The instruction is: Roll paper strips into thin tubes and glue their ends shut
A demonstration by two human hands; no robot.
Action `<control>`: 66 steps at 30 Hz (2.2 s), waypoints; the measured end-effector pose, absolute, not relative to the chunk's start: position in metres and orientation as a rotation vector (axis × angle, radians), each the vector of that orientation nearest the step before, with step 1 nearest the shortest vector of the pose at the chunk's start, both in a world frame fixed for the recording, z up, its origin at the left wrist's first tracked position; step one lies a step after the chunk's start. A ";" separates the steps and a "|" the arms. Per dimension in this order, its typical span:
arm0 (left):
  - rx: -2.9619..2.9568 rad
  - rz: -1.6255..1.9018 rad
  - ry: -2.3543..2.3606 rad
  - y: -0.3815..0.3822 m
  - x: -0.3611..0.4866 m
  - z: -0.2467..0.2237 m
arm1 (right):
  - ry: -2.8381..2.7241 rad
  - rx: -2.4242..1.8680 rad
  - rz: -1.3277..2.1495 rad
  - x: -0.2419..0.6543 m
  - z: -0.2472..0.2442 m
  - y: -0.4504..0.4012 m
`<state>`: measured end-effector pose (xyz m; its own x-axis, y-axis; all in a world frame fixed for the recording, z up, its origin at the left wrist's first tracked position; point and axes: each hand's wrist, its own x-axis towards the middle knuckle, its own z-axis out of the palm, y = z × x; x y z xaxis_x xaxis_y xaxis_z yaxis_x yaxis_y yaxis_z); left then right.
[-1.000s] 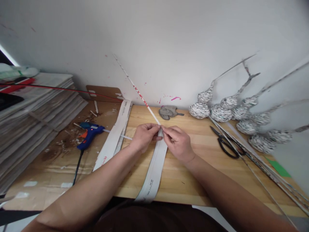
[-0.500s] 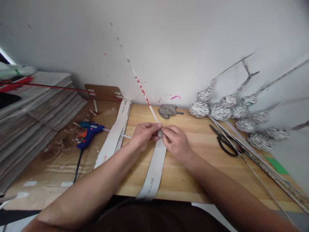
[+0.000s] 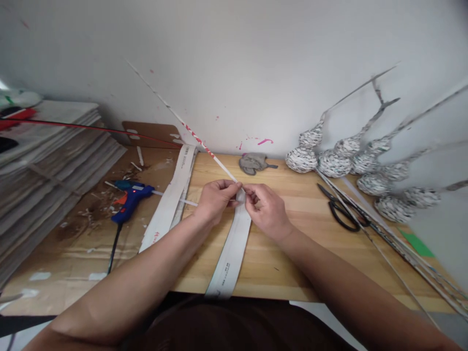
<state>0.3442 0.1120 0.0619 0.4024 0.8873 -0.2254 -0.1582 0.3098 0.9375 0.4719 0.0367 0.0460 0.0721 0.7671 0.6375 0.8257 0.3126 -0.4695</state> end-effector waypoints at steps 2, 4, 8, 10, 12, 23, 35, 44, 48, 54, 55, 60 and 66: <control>0.988 0.823 0.901 0.112 0.345 0.063 | -1.673 -1.446 -0.047 0.472 0.046 0.037; 0.962 0.840 0.900 0.112 0.345 0.064 | -1.667 -1.431 -0.026 0.472 0.046 0.036; 0.909 0.866 0.867 0.112 0.346 0.064 | -1.620 -1.428 0.027 0.470 0.049 0.036; 0.885 0.850 0.865 0.112 0.346 0.064 | -1.573 -1.432 0.093 0.468 0.049 0.036; 0.876 0.839 0.871 0.113 0.345 0.065 | -1.523 -1.425 0.170 0.468 0.048 0.035; 1.015 0.901 0.885 0.119 0.344 0.063 | -0.965 -1.269 1.133 0.484 0.047 0.043; 1.157 0.797 0.887 0.110 0.340 0.070 | -0.956 -1.275 1.167 0.481 0.044 0.041; 1.173 0.769 0.936 0.112 0.341 0.070 | -0.991 -1.328 1.151 0.482 0.042 0.040; 1.132 0.773 0.920 0.113 0.342 0.069 | -0.958 -1.353 1.146 0.481 0.042 0.039; 1.026 0.822 0.843 0.117 0.342 0.070 | -0.897 -1.305 1.219 0.483 0.047 0.038; 1.021 0.828 0.832 0.117 0.342 0.070 | -0.887 -1.290 1.246 0.483 0.049 0.037; 1.011 0.836 0.803 0.116 0.343 0.068 | -0.896 -1.306 1.194 0.481 0.051 0.038; 1.013 0.801 0.823 0.116 0.342 0.067 | -1.012 -1.317 1.112 0.481 0.045 0.039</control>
<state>0.3419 0.1163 0.0671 0.4594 0.8644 -0.2046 -0.1809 0.3166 0.9311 0.4809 0.0385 0.0453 0.1990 0.9783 -0.0581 -0.0341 -0.0524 -0.9980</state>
